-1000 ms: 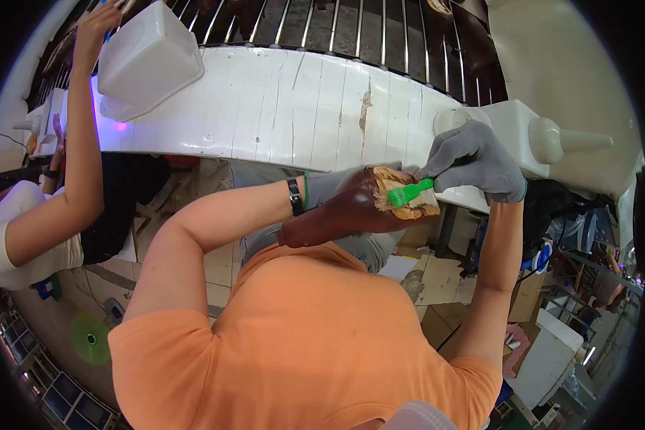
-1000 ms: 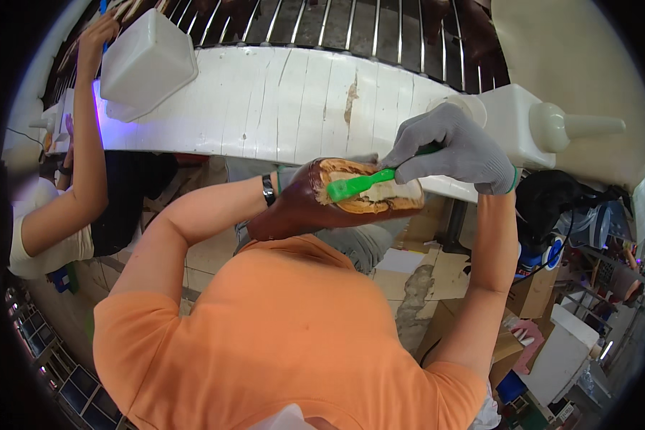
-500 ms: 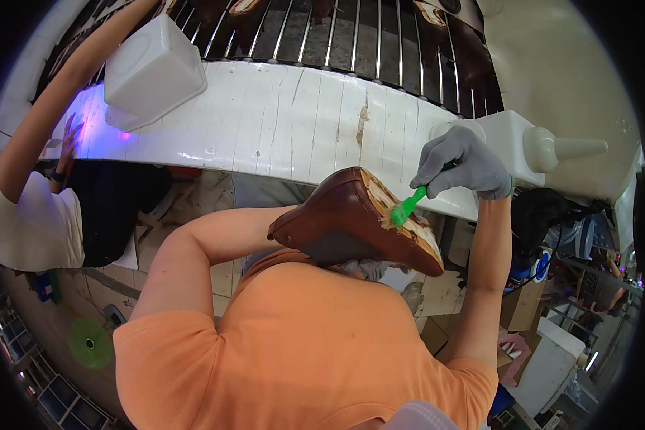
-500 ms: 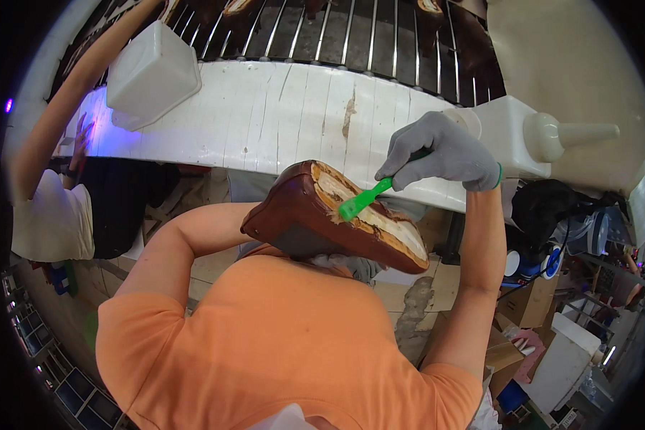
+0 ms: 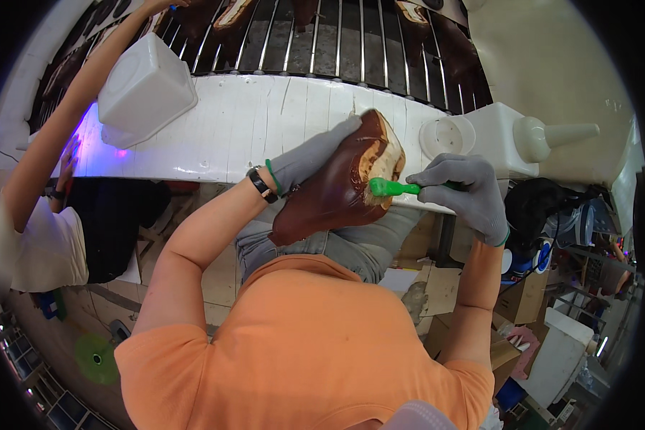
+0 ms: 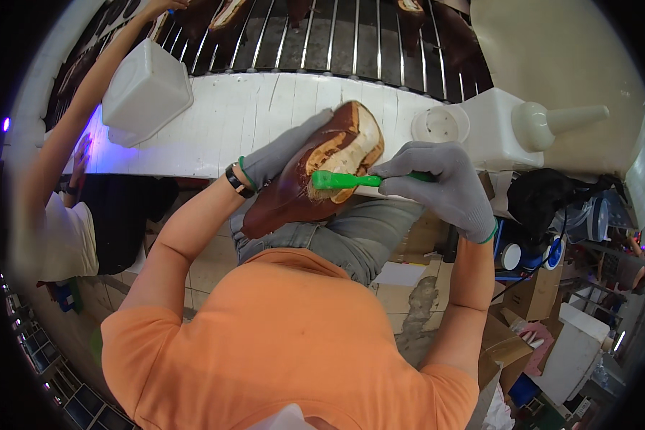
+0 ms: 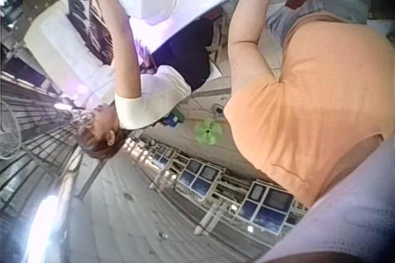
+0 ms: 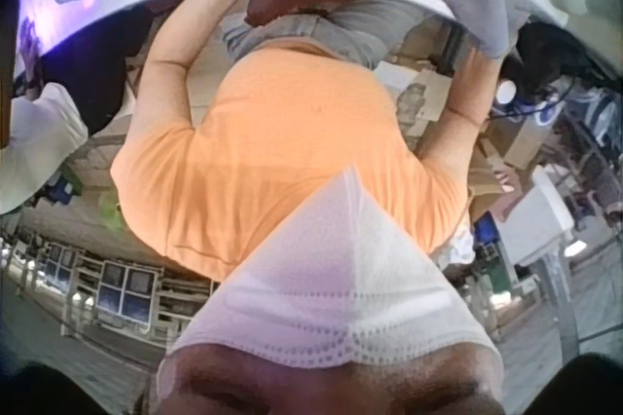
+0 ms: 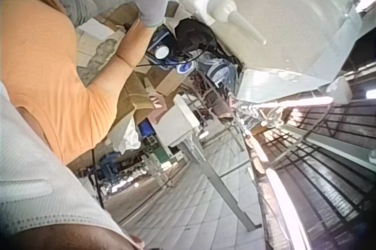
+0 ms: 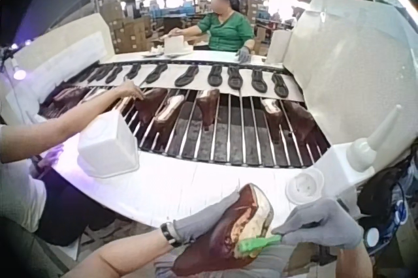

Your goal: The recorder is applying a liquid adhesive using a brush to the soles and edges of shoe uppers on an assembly line.

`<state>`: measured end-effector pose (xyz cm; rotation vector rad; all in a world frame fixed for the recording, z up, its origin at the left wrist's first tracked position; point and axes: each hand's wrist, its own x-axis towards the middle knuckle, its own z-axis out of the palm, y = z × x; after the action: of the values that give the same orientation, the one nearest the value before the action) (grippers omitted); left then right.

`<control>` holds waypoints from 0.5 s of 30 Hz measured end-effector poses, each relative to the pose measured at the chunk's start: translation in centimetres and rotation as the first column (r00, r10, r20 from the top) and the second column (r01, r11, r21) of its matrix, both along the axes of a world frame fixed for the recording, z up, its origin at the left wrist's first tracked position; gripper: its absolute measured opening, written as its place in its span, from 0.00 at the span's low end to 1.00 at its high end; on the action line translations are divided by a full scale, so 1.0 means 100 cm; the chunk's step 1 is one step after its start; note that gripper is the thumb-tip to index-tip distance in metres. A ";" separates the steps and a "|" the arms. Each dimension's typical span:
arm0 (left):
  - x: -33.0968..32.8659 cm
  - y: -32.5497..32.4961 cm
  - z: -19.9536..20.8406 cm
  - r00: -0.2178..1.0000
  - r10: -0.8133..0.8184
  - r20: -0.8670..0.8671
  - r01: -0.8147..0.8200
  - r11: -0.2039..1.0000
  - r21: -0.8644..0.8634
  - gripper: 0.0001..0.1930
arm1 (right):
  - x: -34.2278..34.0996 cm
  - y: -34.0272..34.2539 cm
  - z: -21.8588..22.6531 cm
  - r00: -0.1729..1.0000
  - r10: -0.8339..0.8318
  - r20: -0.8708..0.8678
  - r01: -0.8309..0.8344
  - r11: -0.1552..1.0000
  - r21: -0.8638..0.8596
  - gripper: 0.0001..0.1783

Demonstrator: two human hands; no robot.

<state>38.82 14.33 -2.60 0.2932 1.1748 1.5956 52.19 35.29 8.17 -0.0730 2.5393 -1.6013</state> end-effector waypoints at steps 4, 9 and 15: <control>-0.013 -0.002 0.002 0.997 0.074 -0.013 -0.075 0.990 -0.118 0.34 | 0.007 -0.004 -0.001 0.999 -0.043 0.001 0.043 0.998 0.052 0.11; -0.023 -0.008 0.004 0.975 0.148 -0.166 -0.175 0.971 -0.165 0.34 | 0.013 -0.014 -0.004 0.989 -0.146 -0.035 0.149 0.983 0.109 0.11; -0.025 -0.014 0.010 0.840 0.319 -0.439 -0.366 0.930 -0.024 0.30 | 0.007 -0.019 -0.019 0.960 -0.280 -0.010 0.279 0.953 0.117 0.10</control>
<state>36.30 12.95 -1.62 0.3934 1.7287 1.8246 52.91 33.39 6.29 0.3182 2.7316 -1.5293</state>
